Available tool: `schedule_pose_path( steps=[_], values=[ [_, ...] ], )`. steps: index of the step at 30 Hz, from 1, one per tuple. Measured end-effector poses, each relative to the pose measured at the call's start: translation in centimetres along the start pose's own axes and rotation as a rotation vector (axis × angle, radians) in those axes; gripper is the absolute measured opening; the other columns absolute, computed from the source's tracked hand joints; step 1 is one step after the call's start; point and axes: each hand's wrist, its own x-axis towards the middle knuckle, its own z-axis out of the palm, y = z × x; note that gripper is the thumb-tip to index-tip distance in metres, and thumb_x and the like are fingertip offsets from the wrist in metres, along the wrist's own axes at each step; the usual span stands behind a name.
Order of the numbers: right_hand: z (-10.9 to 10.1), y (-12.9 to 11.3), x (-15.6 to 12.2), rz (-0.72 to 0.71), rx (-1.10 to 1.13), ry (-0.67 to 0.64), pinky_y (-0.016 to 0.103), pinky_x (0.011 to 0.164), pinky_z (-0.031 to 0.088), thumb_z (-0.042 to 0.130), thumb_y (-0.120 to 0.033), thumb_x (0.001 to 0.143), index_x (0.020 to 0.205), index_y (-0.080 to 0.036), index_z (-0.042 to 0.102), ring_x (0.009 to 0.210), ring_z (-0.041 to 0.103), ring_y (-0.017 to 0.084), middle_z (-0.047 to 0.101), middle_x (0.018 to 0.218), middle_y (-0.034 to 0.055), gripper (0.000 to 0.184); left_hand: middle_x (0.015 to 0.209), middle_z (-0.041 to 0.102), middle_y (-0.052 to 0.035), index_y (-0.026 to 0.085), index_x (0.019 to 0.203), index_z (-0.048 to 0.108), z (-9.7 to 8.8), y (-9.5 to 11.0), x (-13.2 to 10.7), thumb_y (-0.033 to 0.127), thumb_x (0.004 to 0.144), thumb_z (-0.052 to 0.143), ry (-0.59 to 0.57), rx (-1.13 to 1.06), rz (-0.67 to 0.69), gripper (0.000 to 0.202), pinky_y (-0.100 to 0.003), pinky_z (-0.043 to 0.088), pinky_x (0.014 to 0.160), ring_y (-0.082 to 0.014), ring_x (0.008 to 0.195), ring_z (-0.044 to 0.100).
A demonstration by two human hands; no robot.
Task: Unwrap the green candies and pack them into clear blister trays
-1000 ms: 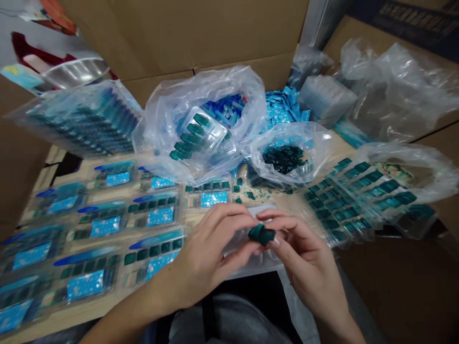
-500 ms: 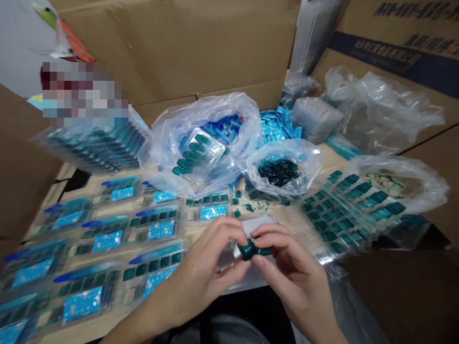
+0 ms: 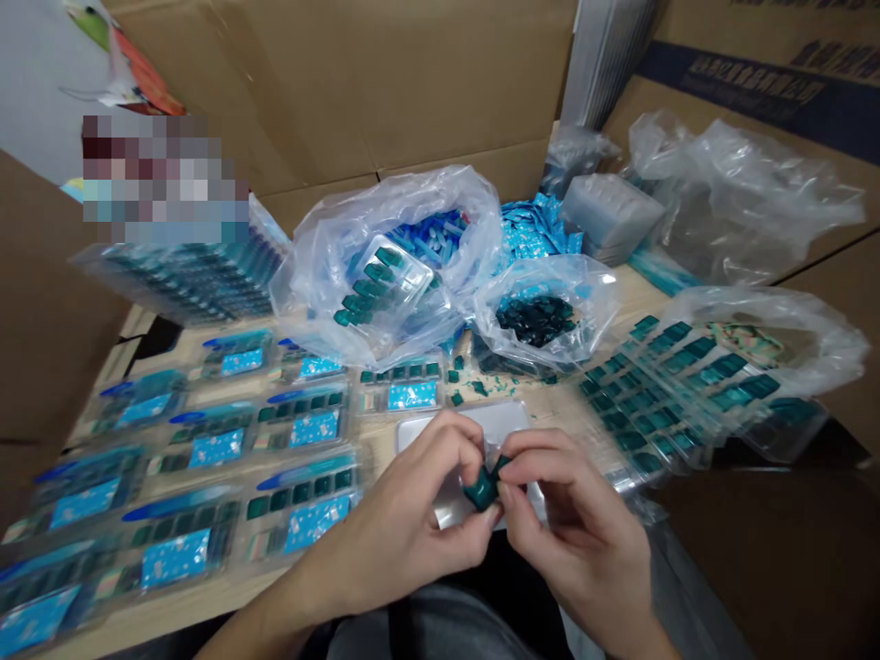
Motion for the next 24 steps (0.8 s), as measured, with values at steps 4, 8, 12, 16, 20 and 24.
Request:
schedule_pose_path(
  steps=[4,8,12,16,20,24],
  values=[
    [-0.1,-0.6,0.5,0.209,0.258,0.018,0.020,0.060,0.052,0.064,-0.004,0.079,0.083,-0.024,0.065,0.070,0.062,0.012,0.065,0.081,-0.0002,0.021,0.091,0.050,0.0003,0.022,0.080,0.045,0.3,0.3,0.0,0.008,0.082,0.055,0.010,-0.117,0.036,0.018,-0.024,0.047,0.076,-0.0130,0.085,0.052],
    [-0.1,-0.4,0.7,0.367,0.511,-0.030,0.017,0.055,0.048,0.070,-0.014,0.082,0.078,-0.024,0.068,0.062,0.056,0.009,0.064,0.079,-0.0016,0.011,0.085,0.050,-0.0024,0.022,0.074,0.044,0.7,0.3,0.3,0.027,0.088,0.057,0.030,-0.329,-0.014,0.020,-0.028,0.047,0.068,-0.0156,0.077,0.052],
    [0.3,-0.1,0.9,0.477,0.722,-0.084,0.017,0.053,0.045,0.075,-0.022,0.081,0.077,-0.022,0.068,0.057,0.052,0.007,0.062,0.078,-0.0015,0.008,0.081,0.048,-0.0037,0.022,0.069,0.040,0.7,-0.2,0.4,0.061,0.086,0.056,-0.020,-0.520,-0.118,0.046,-0.031,0.048,0.064,-0.0180,0.074,0.051],
    [-0.3,-0.1,2.0,0.614,0.913,-0.005,0.016,0.047,0.042,0.084,-0.022,0.069,0.065,-0.020,0.067,0.051,0.049,0.006,0.059,0.068,-0.0024,0.017,0.072,0.042,0.0003,0.020,0.062,0.034,0.4,-0.7,0.1,0.052,0.079,0.068,-0.013,-0.979,-0.121,0.049,-0.029,0.046,0.064,-0.0146,0.067,0.047],
    [-1.7,0.1,2.8,0.674,1.003,0.190,0.012,0.044,0.039,0.081,-0.014,0.062,0.064,-0.019,0.071,0.045,0.046,0.002,0.059,0.066,-0.0044,0.013,0.072,0.047,0.0009,0.017,0.066,0.048,-0.2,-0.8,-0.5,0.040,0.079,0.073,0.055,-1.283,-0.146,0.036,-0.025,0.045,0.066,-0.0112,0.064,0.049],
    [-1.5,0.0,2.5,0.711,0.902,0.051,0.019,0.047,0.044,0.074,-0.020,0.068,0.064,-0.019,0.075,0.048,0.051,0.006,0.063,0.074,0.0013,0.004,0.079,0.058,-0.0011,0.015,0.083,0.065,0.0,-1.2,-0.8,0.035,0.080,0.078,0.083,-1.298,-0.195,0.024,-0.023,0.046,0.070,-0.0101,0.068,0.057]
  ],
)
